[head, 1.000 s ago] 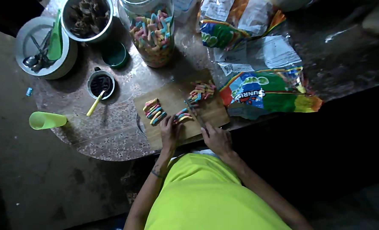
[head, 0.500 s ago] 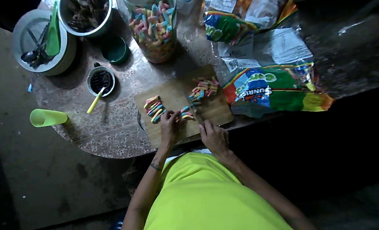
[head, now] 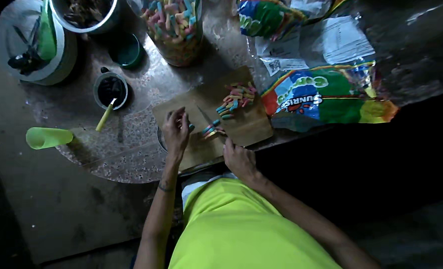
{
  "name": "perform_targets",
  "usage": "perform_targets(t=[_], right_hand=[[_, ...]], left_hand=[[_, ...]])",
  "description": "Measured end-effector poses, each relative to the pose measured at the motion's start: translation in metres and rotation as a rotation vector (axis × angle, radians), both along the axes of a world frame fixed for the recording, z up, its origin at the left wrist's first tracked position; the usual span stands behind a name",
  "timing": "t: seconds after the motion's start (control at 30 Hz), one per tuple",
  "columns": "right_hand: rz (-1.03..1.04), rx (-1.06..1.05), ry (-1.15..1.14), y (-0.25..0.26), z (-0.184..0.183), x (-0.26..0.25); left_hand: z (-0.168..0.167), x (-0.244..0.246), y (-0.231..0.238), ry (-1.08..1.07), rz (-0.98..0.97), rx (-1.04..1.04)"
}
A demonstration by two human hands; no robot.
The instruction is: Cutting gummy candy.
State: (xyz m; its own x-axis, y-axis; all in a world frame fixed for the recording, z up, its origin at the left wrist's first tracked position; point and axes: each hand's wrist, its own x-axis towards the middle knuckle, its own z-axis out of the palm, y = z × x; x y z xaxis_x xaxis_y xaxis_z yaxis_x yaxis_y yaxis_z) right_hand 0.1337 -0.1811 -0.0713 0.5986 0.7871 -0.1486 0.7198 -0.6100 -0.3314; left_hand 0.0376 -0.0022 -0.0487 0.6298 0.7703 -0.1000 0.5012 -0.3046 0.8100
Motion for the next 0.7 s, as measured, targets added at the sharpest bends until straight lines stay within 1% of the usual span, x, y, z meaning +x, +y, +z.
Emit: perform_targets(t=[0.07,0.1,0.17,0.23,0.27,0.3,0.33,0.4,0.53,0.63,0.7], right_hand=[[0.009,-0.102,0.060,0.004,0.002,0.003],[0.013,-0.194,0.109,0.008,0.007,0.004],[0.017,-0.386,0.211,0.019,0.017,0.006],[0.021,-0.505,0.281,0.027,0.023,0.008],[0.023,-0.504,0.268,0.027,0.021,0.006],[0.021,-0.484,0.241,0.027,0.018,0.005],[0.015,-0.477,0.228,0.027,0.016,0.004],[-0.001,-0.482,0.228,0.031,0.020,0.003],[-0.026,-0.468,0.216,0.035,0.025,0.004],[-0.027,-0.593,0.291,0.046,0.036,0.007],[-0.025,-0.533,0.247,0.043,0.025,0.001]], left_hand=[[0.006,0.028,0.016,-0.004,0.019,0.059],[0.000,0.049,0.027,-0.033,0.046,0.137],[-0.006,0.088,0.043,0.023,0.036,0.214],[-0.010,0.120,0.050,0.248,-0.028,0.204],[-0.015,0.133,0.050,0.371,-0.041,0.212],[-0.024,0.142,0.047,0.448,-0.033,0.244],[-0.033,0.147,0.045,0.502,-0.022,0.258],[-0.042,0.150,0.042,0.529,0.009,0.269],[-0.049,0.149,0.043,0.478,0.057,0.300],[-0.054,0.149,0.045,0.471,0.078,0.319],[-0.050,0.149,0.047,0.475,0.075,0.299]])
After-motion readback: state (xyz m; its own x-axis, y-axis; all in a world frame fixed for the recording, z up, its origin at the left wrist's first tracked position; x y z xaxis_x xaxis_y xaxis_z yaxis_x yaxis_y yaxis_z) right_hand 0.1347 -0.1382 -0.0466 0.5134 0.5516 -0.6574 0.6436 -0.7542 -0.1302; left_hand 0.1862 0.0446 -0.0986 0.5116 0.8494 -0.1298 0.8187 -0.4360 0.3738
